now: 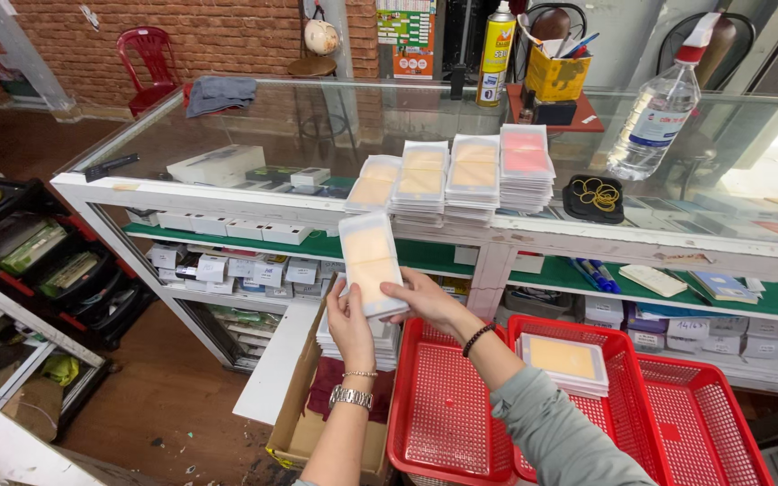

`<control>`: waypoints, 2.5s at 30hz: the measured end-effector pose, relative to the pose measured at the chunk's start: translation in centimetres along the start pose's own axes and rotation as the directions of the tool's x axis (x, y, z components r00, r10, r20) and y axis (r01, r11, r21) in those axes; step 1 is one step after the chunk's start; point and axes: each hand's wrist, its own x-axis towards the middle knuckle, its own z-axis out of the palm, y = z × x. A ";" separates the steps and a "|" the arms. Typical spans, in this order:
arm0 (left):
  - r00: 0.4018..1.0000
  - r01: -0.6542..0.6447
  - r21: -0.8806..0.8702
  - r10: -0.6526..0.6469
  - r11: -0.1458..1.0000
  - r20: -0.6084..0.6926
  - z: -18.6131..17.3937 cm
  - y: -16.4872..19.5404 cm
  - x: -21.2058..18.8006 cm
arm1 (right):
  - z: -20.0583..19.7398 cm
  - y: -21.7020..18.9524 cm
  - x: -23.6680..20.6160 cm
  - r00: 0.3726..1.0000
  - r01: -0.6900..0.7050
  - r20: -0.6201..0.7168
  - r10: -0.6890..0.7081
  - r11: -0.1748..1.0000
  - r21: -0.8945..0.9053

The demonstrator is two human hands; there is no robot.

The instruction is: The person repeatedly picks up stacks of small rectangular pads from red baskets, aligns them, and places them on a glass counter. The person also uses rubber bands to secure some stacks.

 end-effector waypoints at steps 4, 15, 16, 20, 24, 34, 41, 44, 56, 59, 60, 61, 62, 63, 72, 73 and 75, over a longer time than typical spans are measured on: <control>0.984 -0.169 -0.018 0.168 0.985 -0.058 0.3 2.0 4.0 | 1.3 -2.5 4.3 0.999 0.029 0.022 -0.033 0.986 0.162; 0.987 0.141 -0.315 -0.110 0.938 0.115 7.5 6.1 18.6 | 2.5 -5.0 12.9 0.876 0.447 -0.434 -0.212 0.695 0.563; 0.981 0.160 -0.285 -0.121 0.945 0.149 8.0 5.9 19.2 | 2.4 -4.5 13.3 0.876 0.445 -0.436 -0.204 0.690 0.571; 0.986 0.041 -0.186 -0.070 0.982 -0.151 9.1 2.6 18.8 | 0.5 -2.2 12.9 0.948 0.257 -0.310 -0.077 0.760 0.597; 0.974 0.195 -0.276 -0.218 0.941 -0.057 10.1 -3.8 14.2 | -3.9 1.3 10.8 0.947 0.174 -0.321 -0.028 0.882 0.439; 0.558 0.634 0.182 -0.607 0.752 0.566 18.6 -15.6 -1.2 | -21.4 14.0 -2.1 0.619 0.101 -0.778 -0.109 0.993 -0.058; 0.435 0.697 0.230 -0.656 0.679 0.617 23.1 -19.0 -9.1 | -28.9 18.7 -10.7 0.872 -0.483 -0.483 -0.085 0.023 -0.875; 0.414 0.691 0.276 -0.679 0.668 0.606 24.3 -19.8 -11.6 | -30.2 20.1 -12.0 0.892 -0.451 -0.443 -0.088 -0.117 -0.885; 0.250 0.771 0.393 -0.806 0.501 0.536 24.9 -21.6 -15.2 | -32.1 19.7 -18.4 0.767 -0.262 -0.397 -0.505 0.319 -0.911; 0.026 0.920 0.293 -0.787 0.260 0.616 25.1 -20.5 -15.1 | -30.0 16.9 -19.8 0.709 -0.073 -0.300 -0.638 0.356 -0.931; 0.022 0.956 0.202 -0.737 0.215 0.676 25.1 -20.2 -15.0 | -29.5 16.3 -20.1 0.725 -0.016 -0.244 -0.643 0.339 -0.941; 0.027 0.981 0.113 -0.682 0.159 0.731 25.0 -20.1 -14.8 | -29.1 15.9 -20.3 0.739 0.041 -0.188 -0.647 0.322 -0.946; 0.005 0.969 0.161 -0.661 0.189 0.751 25.1 -20.1 -14.6 | -29.1 15.8 -20.4 0.743 0.021 -0.211 -0.635 0.337 -0.941; -0.018 0.954 0.206 -0.640 0.220 0.768 25.1 -20.1 -14.5 | -29.4 16.0 -20.3 0.748 0.002 -0.232 -0.621 0.352 -0.936; 0.210 0.926 0.107 -0.730 0.362 0.651 22.5 -21.8 -13.2 | -33.9 24.6 -16.0 0.890 -0.382 -0.366 -0.272 -0.010 -0.924; 0.218 0.925 0.102 -0.732 0.365 0.646 22.1 -21.9 -12.9 | -33.9 24.8 -16.1 0.876 -0.392 -0.352 -0.331 -0.062 -0.918; 0.218 0.934 0.087 -0.746 0.347 0.629 21.2 -21.9 -12.4 | -34.1 25.0 -16.7 0.895 -0.333 -0.325 -0.305 0.026 -0.943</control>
